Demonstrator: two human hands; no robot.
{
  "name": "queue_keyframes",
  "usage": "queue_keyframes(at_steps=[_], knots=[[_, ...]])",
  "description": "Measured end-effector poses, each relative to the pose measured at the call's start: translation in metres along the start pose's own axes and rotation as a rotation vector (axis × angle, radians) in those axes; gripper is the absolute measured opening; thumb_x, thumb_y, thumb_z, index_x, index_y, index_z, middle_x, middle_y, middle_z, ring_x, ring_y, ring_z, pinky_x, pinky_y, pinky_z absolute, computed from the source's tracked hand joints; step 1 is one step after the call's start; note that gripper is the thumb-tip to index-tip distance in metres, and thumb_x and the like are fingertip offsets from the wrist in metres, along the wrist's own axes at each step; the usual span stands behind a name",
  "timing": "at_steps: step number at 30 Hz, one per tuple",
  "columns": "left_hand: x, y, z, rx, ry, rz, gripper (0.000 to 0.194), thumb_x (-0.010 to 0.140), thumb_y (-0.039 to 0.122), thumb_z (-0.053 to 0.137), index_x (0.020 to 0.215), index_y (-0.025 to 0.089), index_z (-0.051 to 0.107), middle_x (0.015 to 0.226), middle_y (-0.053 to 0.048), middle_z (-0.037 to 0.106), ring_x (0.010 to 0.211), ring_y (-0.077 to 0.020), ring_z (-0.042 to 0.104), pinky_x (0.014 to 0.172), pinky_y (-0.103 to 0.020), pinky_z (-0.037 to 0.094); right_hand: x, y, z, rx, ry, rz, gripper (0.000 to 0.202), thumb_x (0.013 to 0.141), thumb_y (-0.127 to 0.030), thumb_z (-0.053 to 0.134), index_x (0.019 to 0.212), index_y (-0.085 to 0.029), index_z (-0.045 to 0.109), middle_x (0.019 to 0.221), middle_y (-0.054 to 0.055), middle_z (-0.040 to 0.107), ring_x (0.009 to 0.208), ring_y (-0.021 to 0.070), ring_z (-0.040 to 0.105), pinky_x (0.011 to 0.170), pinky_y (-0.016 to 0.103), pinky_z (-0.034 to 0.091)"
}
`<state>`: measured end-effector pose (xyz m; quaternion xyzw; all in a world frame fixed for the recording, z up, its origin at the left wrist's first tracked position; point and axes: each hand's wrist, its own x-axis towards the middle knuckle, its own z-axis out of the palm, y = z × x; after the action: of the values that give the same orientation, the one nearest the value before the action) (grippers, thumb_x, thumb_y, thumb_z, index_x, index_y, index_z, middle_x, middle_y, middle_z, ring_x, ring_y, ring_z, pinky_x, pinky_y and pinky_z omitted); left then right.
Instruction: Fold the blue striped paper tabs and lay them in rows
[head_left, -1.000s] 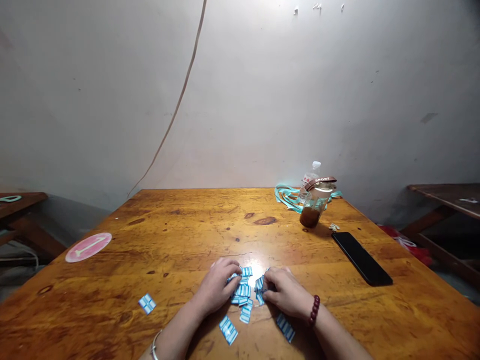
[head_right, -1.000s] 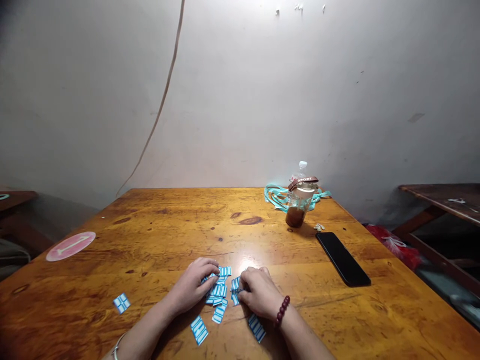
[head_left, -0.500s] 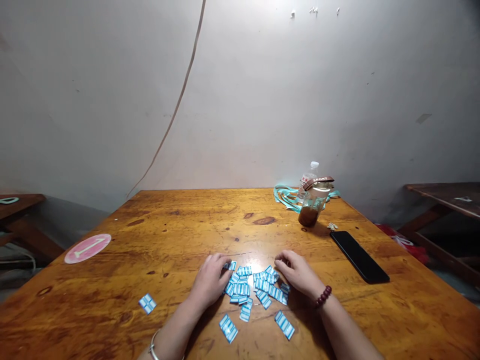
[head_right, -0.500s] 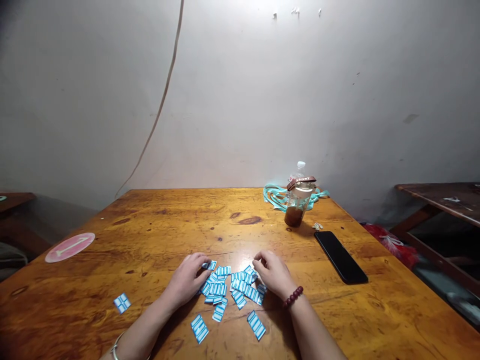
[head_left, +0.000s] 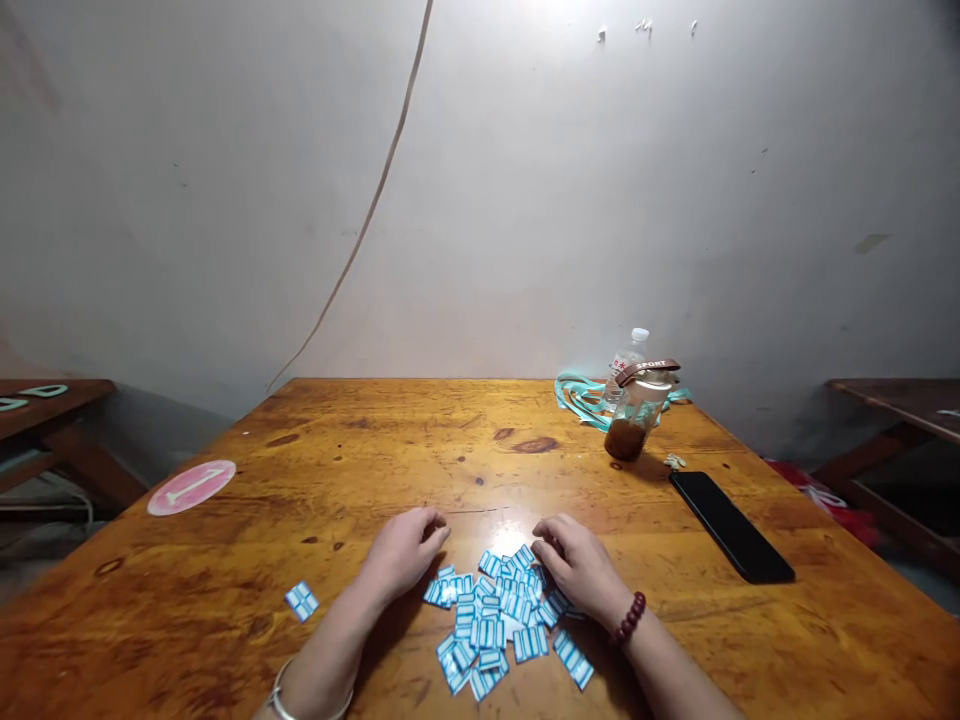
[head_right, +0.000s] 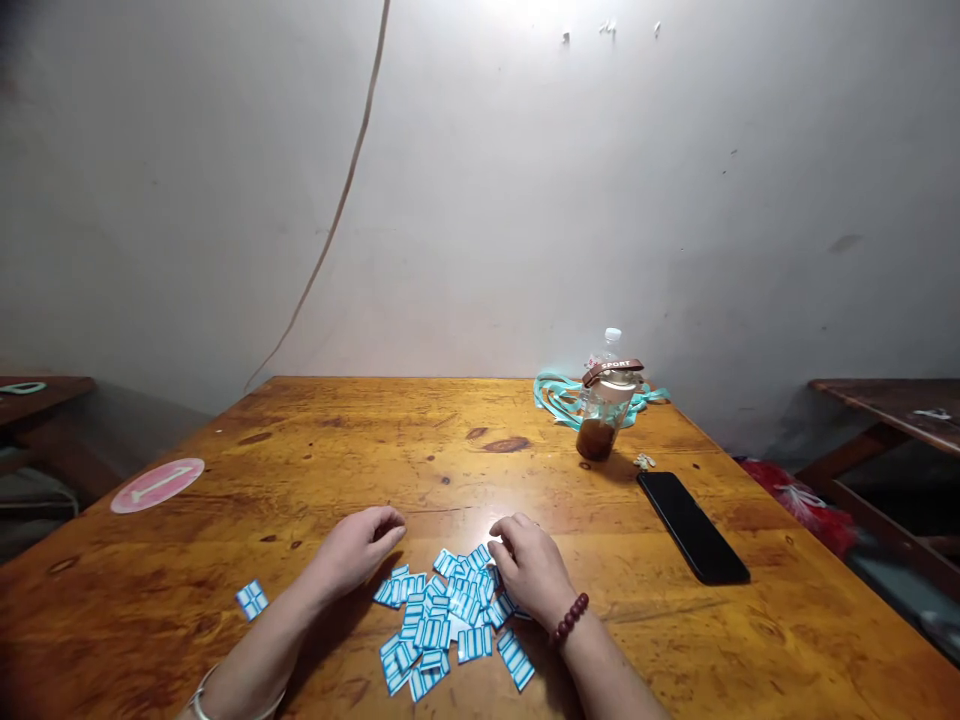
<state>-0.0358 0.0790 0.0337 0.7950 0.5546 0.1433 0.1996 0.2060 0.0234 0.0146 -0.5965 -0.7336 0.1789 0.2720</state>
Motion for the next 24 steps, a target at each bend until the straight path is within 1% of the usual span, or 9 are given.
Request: queue_keyframes(at_steps=[3,7,9,12,14,17,20,22,24], knots=[[-0.002,0.001,0.002,-0.01,-0.109,0.003,0.018,0.073,0.029,0.046,0.072,0.019,0.06,0.071,-0.001,0.062,0.068,-0.0151,0.054,0.057,-0.022,0.033,-0.001,-0.001,0.004,-0.053,-0.017,-0.017,0.016,0.08,-0.025,0.044,0.09,-0.022,0.057,0.086,0.003,0.054,0.08,0.0153,0.049,0.07,0.025,0.033],[-0.007,0.017,0.015,-0.156,-0.163,0.147,0.021,0.076,0.03,0.043,0.077,0.019,0.061,0.072,0.0,0.063,0.066,-0.0141,0.054,0.056,-0.021,0.034,-0.003,-0.007,0.009,-0.057,-0.074,-0.103,0.014,0.08,-0.024,0.046,0.083,-0.023,0.059,0.082,0.001,0.053,0.081,0.0146,0.048,0.073,0.026,0.031],[-0.008,0.024,0.02,-0.211,-0.144,0.198,0.021,0.078,0.029,0.041,0.077,0.019,0.06,0.071,0.0,0.062,0.067,-0.0138,0.054,0.058,-0.022,0.036,-0.003,-0.008,0.009,-0.031,-0.074,-0.118,0.016,0.08,-0.024,0.045,0.074,-0.021,0.059,0.077,0.0,0.054,0.078,0.0137,0.048,0.073,0.025,0.03],[-0.008,0.03,0.024,-0.192,-0.019,0.225,0.019,0.079,0.025,0.041,0.08,0.019,0.059,0.078,-0.002,0.06,0.074,-0.0152,0.053,0.066,-0.024,0.038,-0.001,-0.005,0.009,-0.012,-0.027,-0.064,0.019,0.081,-0.024,0.044,0.068,-0.018,0.057,0.072,0.0,0.055,0.073,0.0129,0.049,0.071,0.025,0.03],[-0.009,0.032,0.027,-0.145,0.021,0.288,0.02,0.079,0.023,0.042,0.09,0.02,0.058,0.095,-0.005,0.058,0.089,-0.0177,0.05,0.076,-0.027,0.038,0.0,-0.005,0.009,-0.007,-0.008,-0.042,0.017,0.081,-0.023,0.044,0.072,-0.019,0.058,0.073,0.0,0.055,0.073,0.0128,0.049,0.071,0.025,0.031],[-0.011,0.035,0.03,-0.073,-0.018,0.401,0.024,0.076,0.02,0.047,0.099,0.025,0.054,0.111,-0.004,0.05,0.103,-0.0206,0.042,0.087,-0.032,0.033,-0.001,-0.008,0.009,0.001,-0.031,-0.096,0.012,0.078,-0.023,0.049,0.082,-0.023,0.06,0.078,-0.001,0.054,0.077,0.0131,0.049,0.073,0.025,0.03],[-0.011,0.035,0.03,-0.071,-0.056,0.403,0.014,0.073,0.019,0.051,0.086,0.023,0.055,0.105,-0.003,0.051,0.098,-0.0198,0.043,0.084,-0.032,0.034,-0.003,-0.011,0.011,0.007,-0.072,-0.156,0.007,0.074,-0.023,0.054,0.074,-0.022,0.061,0.076,-0.001,0.054,0.077,0.0127,0.049,0.075,0.025,0.029],[-0.011,0.032,0.029,-0.105,-0.068,0.377,0.008,0.069,0.02,0.055,0.076,0.021,0.052,0.099,-0.003,0.052,0.093,-0.0187,0.044,0.08,-0.029,0.035,-0.002,-0.009,0.012,0.011,-0.055,-0.138,0.014,0.076,-0.024,0.052,0.064,-0.019,0.058,0.07,-0.001,0.054,0.072,0.0117,0.049,0.072,0.024,0.03],[-0.01,0.029,0.027,-0.131,-0.075,0.359,0.009,0.066,0.019,0.057,0.069,0.019,0.049,0.094,-0.002,0.052,0.087,-0.0177,0.045,0.075,-0.027,0.036,0.0,-0.003,0.013,0.015,0.007,-0.074,0.023,0.079,-0.025,0.048,0.058,-0.017,0.054,0.064,-0.001,0.053,0.065,0.011,0.048,0.067,0.023,0.03]])
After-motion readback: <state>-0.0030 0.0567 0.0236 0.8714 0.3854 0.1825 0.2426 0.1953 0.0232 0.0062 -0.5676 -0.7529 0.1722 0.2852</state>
